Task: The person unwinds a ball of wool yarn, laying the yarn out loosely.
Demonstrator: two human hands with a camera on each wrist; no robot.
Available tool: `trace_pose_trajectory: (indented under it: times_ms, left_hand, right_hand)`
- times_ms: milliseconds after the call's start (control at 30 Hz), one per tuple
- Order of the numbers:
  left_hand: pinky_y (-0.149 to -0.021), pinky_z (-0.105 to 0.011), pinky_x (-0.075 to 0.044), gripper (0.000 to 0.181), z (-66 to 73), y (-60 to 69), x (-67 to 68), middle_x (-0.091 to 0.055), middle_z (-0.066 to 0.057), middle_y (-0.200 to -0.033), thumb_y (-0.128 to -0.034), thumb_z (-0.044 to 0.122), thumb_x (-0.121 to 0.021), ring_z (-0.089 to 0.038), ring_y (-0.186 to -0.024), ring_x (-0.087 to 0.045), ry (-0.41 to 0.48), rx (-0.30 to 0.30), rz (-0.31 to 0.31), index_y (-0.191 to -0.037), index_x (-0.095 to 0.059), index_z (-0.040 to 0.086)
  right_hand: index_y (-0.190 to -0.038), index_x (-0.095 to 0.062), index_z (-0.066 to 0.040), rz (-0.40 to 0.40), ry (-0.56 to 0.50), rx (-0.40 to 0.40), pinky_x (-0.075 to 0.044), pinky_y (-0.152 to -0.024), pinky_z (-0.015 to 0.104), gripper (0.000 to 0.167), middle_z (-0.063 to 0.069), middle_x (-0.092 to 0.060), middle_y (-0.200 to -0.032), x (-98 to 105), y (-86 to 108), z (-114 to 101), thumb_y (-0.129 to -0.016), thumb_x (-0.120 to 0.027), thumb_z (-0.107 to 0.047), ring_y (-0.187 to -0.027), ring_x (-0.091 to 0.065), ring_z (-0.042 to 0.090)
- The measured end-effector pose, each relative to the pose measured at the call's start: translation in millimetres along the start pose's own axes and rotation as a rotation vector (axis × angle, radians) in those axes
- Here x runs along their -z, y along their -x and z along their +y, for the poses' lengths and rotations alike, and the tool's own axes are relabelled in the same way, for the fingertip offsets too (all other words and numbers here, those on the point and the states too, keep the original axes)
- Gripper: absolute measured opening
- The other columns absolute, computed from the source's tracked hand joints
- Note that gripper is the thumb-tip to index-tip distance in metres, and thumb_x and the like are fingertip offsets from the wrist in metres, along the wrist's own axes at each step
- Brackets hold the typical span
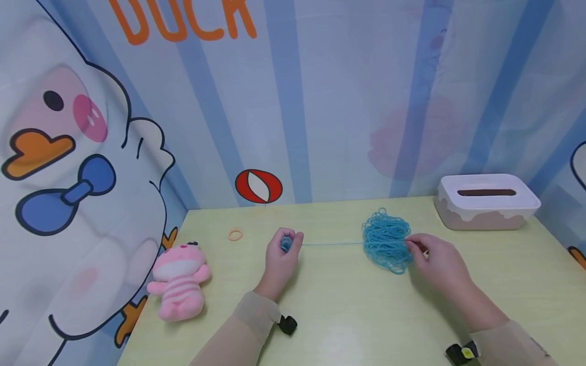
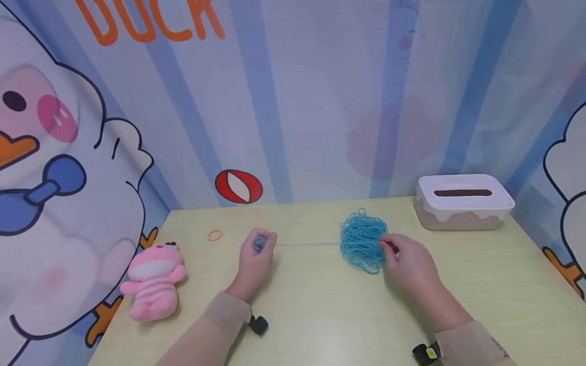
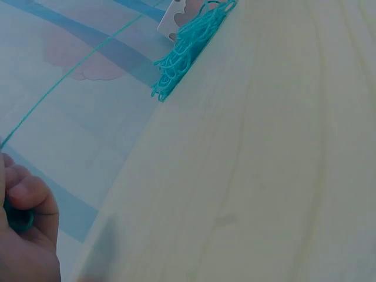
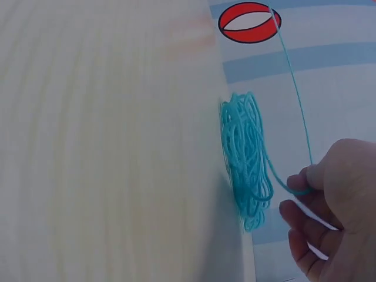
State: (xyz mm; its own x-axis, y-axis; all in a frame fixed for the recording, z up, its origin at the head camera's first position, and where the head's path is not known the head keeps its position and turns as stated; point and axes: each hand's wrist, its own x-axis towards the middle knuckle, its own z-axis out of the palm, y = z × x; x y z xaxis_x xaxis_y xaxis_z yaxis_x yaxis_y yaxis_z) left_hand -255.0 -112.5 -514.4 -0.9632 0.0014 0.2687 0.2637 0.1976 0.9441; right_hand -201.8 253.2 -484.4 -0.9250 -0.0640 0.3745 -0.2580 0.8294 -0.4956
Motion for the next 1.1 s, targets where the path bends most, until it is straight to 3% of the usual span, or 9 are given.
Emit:
trace_pose_trajectory:
  times_ms: [100, 200, 333, 400, 533, 667, 800, 933, 1100]
  left_hand:
    - [-0.072, -0.026, -0.050, 0.022, -0.3, 0.4, -0.7, -0.059, -0.008, -0.081, -0.1131, 0.032, -0.064, -0.014, -0.072, -0.056, 0.004, 0.006, -0.041, -0.118, -0.065, 0.011]
    - [-0.068, -0.025, -0.050, 0.028, 1.0, 1.6, -0.8, -0.057, -0.012, -0.079, -0.1155, 0.030, -0.059, -0.016, -0.066, -0.054, 0.052, 0.015, -0.099, -0.128, -0.063, 0.006]
    - [-0.066, -0.024, -0.050, 0.035, 4.6, 3.2, -0.1, -0.055, -0.007, -0.081, -0.1169, 0.029, -0.055, -0.018, -0.067, -0.053, 0.102, 0.024, -0.160, -0.138, -0.056, 0.001]
    - [-0.066, -0.024, -0.050, 0.037, 4.7, 3.3, 0.1, -0.054, -0.003, -0.082, -0.1172, 0.030, -0.055, -0.019, -0.067, -0.052, 0.114, 0.033, -0.181, -0.140, -0.054, 0.001]
    - [-0.065, -0.024, -0.049, 0.040, 3.1, 3.1, -0.1, -0.052, -0.001, -0.082, -0.1174, 0.033, -0.054, -0.018, -0.066, -0.049, 0.156, 0.048, -0.220, -0.142, -0.050, 0.001]
    - [-0.063, -0.023, -0.045, 0.041, 3.6, 4.0, -0.6, -0.049, -0.001, -0.083, -0.1183, 0.032, -0.052, -0.015, -0.063, -0.046, 0.210, 0.037, -0.265, -0.140, -0.045, -0.002]
    - [-0.063, -0.023, -0.044, 0.037, 4.2, 4.5, -1.6, -0.047, -0.001, -0.083, -0.1196, 0.026, -0.047, -0.013, -0.062, -0.044, 0.238, 0.001, -0.289, -0.137, -0.042, -0.006]
    - [-0.067, -0.025, -0.047, 0.030, 4.8, 3.7, -2.2, -0.048, -0.004, -0.080, -0.1198, 0.024, -0.046, -0.013, -0.065, -0.048, 0.221, -0.028, -0.280, -0.133, -0.045, -0.002]
    - [-0.072, -0.024, -0.054, 0.034, 4.1, 1.8, -0.8, -0.055, -0.005, -0.083, -0.1197, 0.030, -0.047, -0.014, -0.070, -0.056, 0.118, -0.031, -0.239, -0.132, -0.052, -0.001]
  right_hand:
    - [-0.118, -0.079, 0.002, -0.062, 0.047, -0.043, -0.062, -0.086, 0.060, 0.021, 0.021, -0.080, -0.108, -1.6, -1.9, 1.3, -0.104, -0.072, -0.012, -0.095, -0.074, 0.039]
    - [-0.117, -0.079, 0.003, -0.053, 0.072, -0.047, -0.056, -0.095, 0.065, 0.022, 0.028, -0.075, -0.117, -8.6, -3.4, -8.5, -0.102, -0.072, -0.012, -0.107, -0.069, 0.050]
    - [-0.119, -0.079, 0.000, 0.033, 0.017, 0.061, -0.054, -0.100, 0.065, 0.022, 0.025, -0.073, -0.123, -25.3, -7.4, -39.2, -0.100, -0.073, -0.009, -0.117, -0.065, 0.050]
    - [-0.124, -0.078, -0.002, 0.025, -0.037, 0.129, -0.056, -0.105, 0.064, 0.025, 0.022, -0.075, -0.128, -35.4, -11.6, -58.9, -0.101, -0.073, -0.009, -0.124, -0.066, 0.048]
    - [-0.145, -0.068, -0.005, -0.120, -0.138, 0.178, -0.055, -0.114, 0.061, 0.039, 0.016, -0.071, -0.146, -57.5, -22.8, -97.9, -0.109, -0.069, -0.020, -0.141, -0.065, 0.041]
    - [-0.163, -0.052, -0.007, -0.303, -0.238, 0.140, -0.051, -0.121, 0.058, 0.055, 0.012, -0.066, -0.157, -78.8, -35.3, -124.0, -0.114, -0.062, -0.029, -0.149, -0.060, 0.037]
    - [-0.157, -0.059, -0.008, -0.367, -0.289, 0.095, -0.058, -0.112, 0.054, 0.047, 0.008, -0.078, -0.139, -96.2, -42.7, -134.5, -0.114, -0.061, -0.027, -0.133, -0.073, 0.031]
    - [-0.134, -0.077, -0.011, -0.326, -0.308, 0.048, -0.065, -0.095, 0.045, 0.026, 0.001, -0.084, -0.111, -101.8, -43.5, -135.4, -0.112, -0.065, -0.019, -0.106, -0.080, 0.021]
    - [-0.125, -0.081, -0.013, -0.269, -0.347, -0.003, -0.060, -0.079, 0.033, 0.021, 0.001, -0.082, -0.103, -92.2, -41.6, -131.5, -0.111, -0.067, -0.021, -0.094, -0.076, 0.013]
